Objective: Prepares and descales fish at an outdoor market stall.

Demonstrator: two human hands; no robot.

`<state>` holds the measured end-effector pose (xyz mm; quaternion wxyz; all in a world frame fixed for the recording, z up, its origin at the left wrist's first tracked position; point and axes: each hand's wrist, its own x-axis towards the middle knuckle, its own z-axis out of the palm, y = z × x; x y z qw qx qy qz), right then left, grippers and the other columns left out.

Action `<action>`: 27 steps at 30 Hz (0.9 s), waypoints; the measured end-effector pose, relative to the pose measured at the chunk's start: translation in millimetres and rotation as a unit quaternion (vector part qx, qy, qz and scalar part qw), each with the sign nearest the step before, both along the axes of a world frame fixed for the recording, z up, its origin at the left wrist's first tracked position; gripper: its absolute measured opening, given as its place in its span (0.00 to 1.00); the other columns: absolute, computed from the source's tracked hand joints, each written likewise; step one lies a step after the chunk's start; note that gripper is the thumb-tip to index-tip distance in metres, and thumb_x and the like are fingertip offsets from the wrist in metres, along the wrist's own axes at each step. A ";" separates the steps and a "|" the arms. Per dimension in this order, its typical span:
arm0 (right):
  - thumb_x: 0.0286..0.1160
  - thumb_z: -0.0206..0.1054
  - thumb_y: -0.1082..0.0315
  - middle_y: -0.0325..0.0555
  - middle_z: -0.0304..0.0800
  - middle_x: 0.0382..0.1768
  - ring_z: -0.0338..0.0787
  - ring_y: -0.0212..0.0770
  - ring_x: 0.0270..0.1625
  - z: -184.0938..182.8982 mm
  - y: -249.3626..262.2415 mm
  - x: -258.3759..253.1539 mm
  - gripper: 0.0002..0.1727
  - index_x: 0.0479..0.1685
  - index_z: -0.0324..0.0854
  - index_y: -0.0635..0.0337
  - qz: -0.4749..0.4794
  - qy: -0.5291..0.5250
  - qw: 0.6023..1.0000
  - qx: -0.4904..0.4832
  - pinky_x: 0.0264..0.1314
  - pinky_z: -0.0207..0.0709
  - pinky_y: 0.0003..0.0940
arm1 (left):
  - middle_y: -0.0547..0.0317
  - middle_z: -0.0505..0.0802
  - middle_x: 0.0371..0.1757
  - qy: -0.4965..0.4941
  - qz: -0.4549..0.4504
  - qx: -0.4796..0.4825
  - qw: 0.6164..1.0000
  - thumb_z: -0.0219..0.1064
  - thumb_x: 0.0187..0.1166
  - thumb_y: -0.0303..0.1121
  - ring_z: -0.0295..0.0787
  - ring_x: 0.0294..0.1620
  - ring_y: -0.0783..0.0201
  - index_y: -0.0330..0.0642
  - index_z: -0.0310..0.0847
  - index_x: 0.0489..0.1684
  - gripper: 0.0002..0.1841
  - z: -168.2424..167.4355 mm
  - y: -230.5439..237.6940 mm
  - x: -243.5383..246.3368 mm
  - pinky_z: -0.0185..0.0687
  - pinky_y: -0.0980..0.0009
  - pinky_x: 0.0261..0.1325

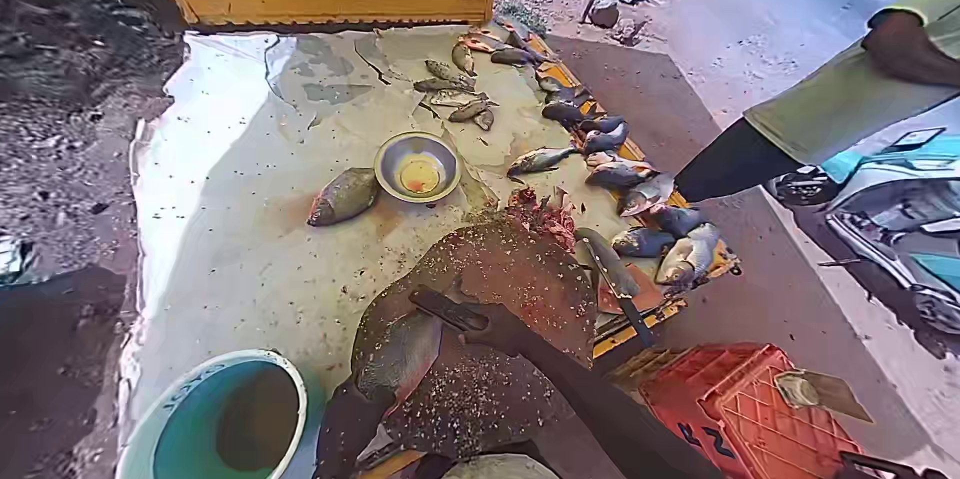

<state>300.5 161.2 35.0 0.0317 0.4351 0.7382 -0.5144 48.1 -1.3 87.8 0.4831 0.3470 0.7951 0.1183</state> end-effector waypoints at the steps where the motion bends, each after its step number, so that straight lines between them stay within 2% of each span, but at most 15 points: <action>1: 0.71 0.75 0.43 0.43 0.90 0.67 0.89 0.39 0.67 -5.8 2.0 -33.4 0.37 0.84 0.74 0.37 0.013 0.012 1.000 0.006 0.74 0.80 0.49 | 0.33 0.92 0.49 0.055 0.029 0.039 0.997 0.76 0.68 0.47 0.93 0.43 0.43 0.30 0.77 0.71 0.36 -19.2 0.5 -9.2 0.88 0.44 0.50; 3: 0.70 0.79 0.50 0.47 0.91 0.65 0.91 0.38 0.61 -8.2 -42.4 -103.6 0.39 0.83 0.75 0.51 -0.009 0.111 0.994 -0.021 0.68 0.84 0.44 | 0.38 0.92 0.48 0.081 0.024 0.005 0.996 0.79 0.66 0.51 0.92 0.43 0.43 0.36 0.82 0.66 0.34 -32.4 -14.0 -24.4 0.87 0.39 0.47; 4: 0.70 0.80 0.53 0.47 0.91 0.66 0.92 0.36 0.61 -3.9 -44.5 -125.8 0.40 0.84 0.74 0.54 -0.006 0.160 0.987 -0.035 0.67 0.86 0.40 | 0.39 0.92 0.54 0.076 0.018 -0.010 0.997 0.80 0.64 0.52 0.91 0.52 0.41 0.40 0.82 0.67 0.34 -35.7 -9.3 -20.3 0.84 0.35 0.53; 6: 0.70 0.80 0.53 0.44 0.91 0.66 0.92 0.32 0.61 -0.8 -26.0 -148.4 0.41 0.86 0.72 0.51 0.051 0.186 0.980 -0.055 0.67 0.87 0.36 | 0.40 0.91 0.59 0.072 0.015 -0.013 0.997 0.80 0.61 0.53 0.89 0.59 0.39 0.45 0.81 0.70 0.36 -40.6 -10.5 -22.3 0.82 0.33 0.56; 7: 0.70 0.80 0.51 0.43 0.92 0.65 0.93 0.32 0.59 0.3 -7.7 -137.0 0.41 0.86 0.72 0.48 0.080 0.147 0.985 -0.042 0.65 0.87 0.36 | 0.40 0.90 0.61 0.063 0.022 -0.010 0.998 0.79 0.62 0.54 0.88 0.60 0.39 0.45 0.80 0.72 0.37 -44.4 -11.4 -21.7 0.81 0.33 0.58; 9: 0.68 0.80 0.48 0.43 0.93 0.63 0.93 0.36 0.58 4.6 22.5 -100.6 0.41 0.85 0.74 0.43 0.113 0.041 0.993 0.010 0.64 0.86 0.46 | 0.39 0.92 0.55 0.048 0.071 0.013 0.996 0.81 0.61 0.51 0.90 0.55 0.39 0.41 0.84 0.66 0.34 -54.2 -13.6 -25.8 0.82 0.34 0.55; 11: 0.67 0.81 0.47 0.48 0.93 0.61 0.93 0.41 0.56 4.6 23.8 -109.4 0.42 0.85 0.73 0.47 0.128 0.037 0.990 0.050 0.61 0.85 0.53 | 0.36 0.92 0.53 0.046 0.107 0.023 0.993 0.82 0.63 0.49 0.90 0.54 0.38 0.38 0.83 0.66 0.34 -54.9 -6.5 -32.8 0.83 0.34 0.54; 14: 0.67 0.79 0.46 0.41 0.91 0.66 0.90 0.33 0.63 14.4 -28.3 -163.4 0.43 0.86 0.72 0.44 0.159 0.110 0.981 -0.003 0.70 0.84 0.43 | 0.40 0.92 0.51 0.043 0.094 0.018 0.995 0.82 0.63 0.46 0.91 0.53 0.41 0.37 0.84 0.58 0.28 -33.1 -11.3 -11.2 0.85 0.38 0.54; 16: 0.68 0.80 0.48 0.39 0.88 0.71 0.87 0.32 0.70 20.2 -16.6 -191.2 0.43 0.87 0.71 0.42 0.172 0.135 0.975 -0.047 0.76 0.80 0.41 | 0.40 0.92 0.46 0.040 0.121 0.096 0.987 0.82 0.64 0.41 0.91 0.48 0.40 0.39 0.83 0.58 0.26 -31.2 -16.6 -15.2 0.84 0.36 0.48; 18: 0.70 0.80 0.52 0.41 0.90 0.68 0.91 0.33 0.64 14.7 2.5 -157.2 0.41 0.88 0.71 0.43 0.107 0.112 0.984 -0.083 0.70 0.85 0.41 | 0.43 0.93 0.50 -0.021 0.190 0.089 0.978 0.83 0.66 0.40 0.91 0.49 0.46 0.43 0.84 0.66 0.28 -35.6 -28.5 -15.2 0.85 0.41 0.51; 19: 0.71 0.80 0.54 0.46 0.92 0.64 0.93 0.38 0.57 12.5 16.6 -131.2 0.40 0.87 0.72 0.45 0.052 0.083 0.993 -0.063 0.62 0.87 0.44 | 0.47 0.94 0.48 -0.059 0.242 0.087 0.964 0.83 0.64 0.38 0.92 0.44 0.54 0.42 0.85 0.64 0.27 -50.9 -30.2 -21.0 0.89 0.50 0.49; 20: 0.72 0.79 0.53 0.51 0.93 0.59 0.93 0.43 0.51 8.4 34.2 -106.2 0.39 0.87 0.72 0.46 -0.004 0.043 0.999 -0.013 0.57 0.85 0.49 | 0.50 0.93 0.43 -0.102 0.305 0.104 0.941 0.83 0.62 0.34 0.91 0.33 0.60 0.39 0.85 0.60 0.25 -69.4 -26.5 -29.7 0.90 0.60 0.38; 23: 0.73 0.75 0.43 0.62 0.91 0.59 0.91 0.60 0.58 -6.8 42.3 -5.3 0.41 0.87 0.71 0.47 -0.132 -0.135 0.976 0.110 0.64 0.79 0.66 | 0.50 0.89 0.31 -0.261 0.473 0.141 0.829 0.78 0.66 0.22 0.80 0.17 0.66 0.30 0.79 0.58 0.21 -88.1 -32.8 -23.4 0.76 0.72 0.16; 25: 0.74 0.73 0.41 0.68 0.89 0.61 0.89 0.71 0.62 -17.1 27.7 52.1 0.43 0.90 0.66 0.42 -0.190 -0.218 0.945 0.152 0.64 0.74 0.77 | 0.51 0.88 0.27 -0.377 0.526 0.186 0.739 0.71 0.71 0.22 0.77 0.14 0.69 0.32 0.77 0.55 0.15 -86.2 -24.8 -22.9 0.72 0.76 0.13; 27: 0.74 0.73 0.41 0.72 0.88 0.63 0.86 0.78 0.64 -28.2 0.0 94.5 0.45 0.92 0.63 0.41 -0.222 -0.255 0.926 0.167 0.65 0.70 0.81 | 0.53 0.89 0.28 -0.464 0.530 0.227 0.672 0.66 0.74 0.26 0.80 0.14 0.71 0.37 0.78 0.50 0.10 -84.2 -9.3 -25.8 0.75 0.78 0.13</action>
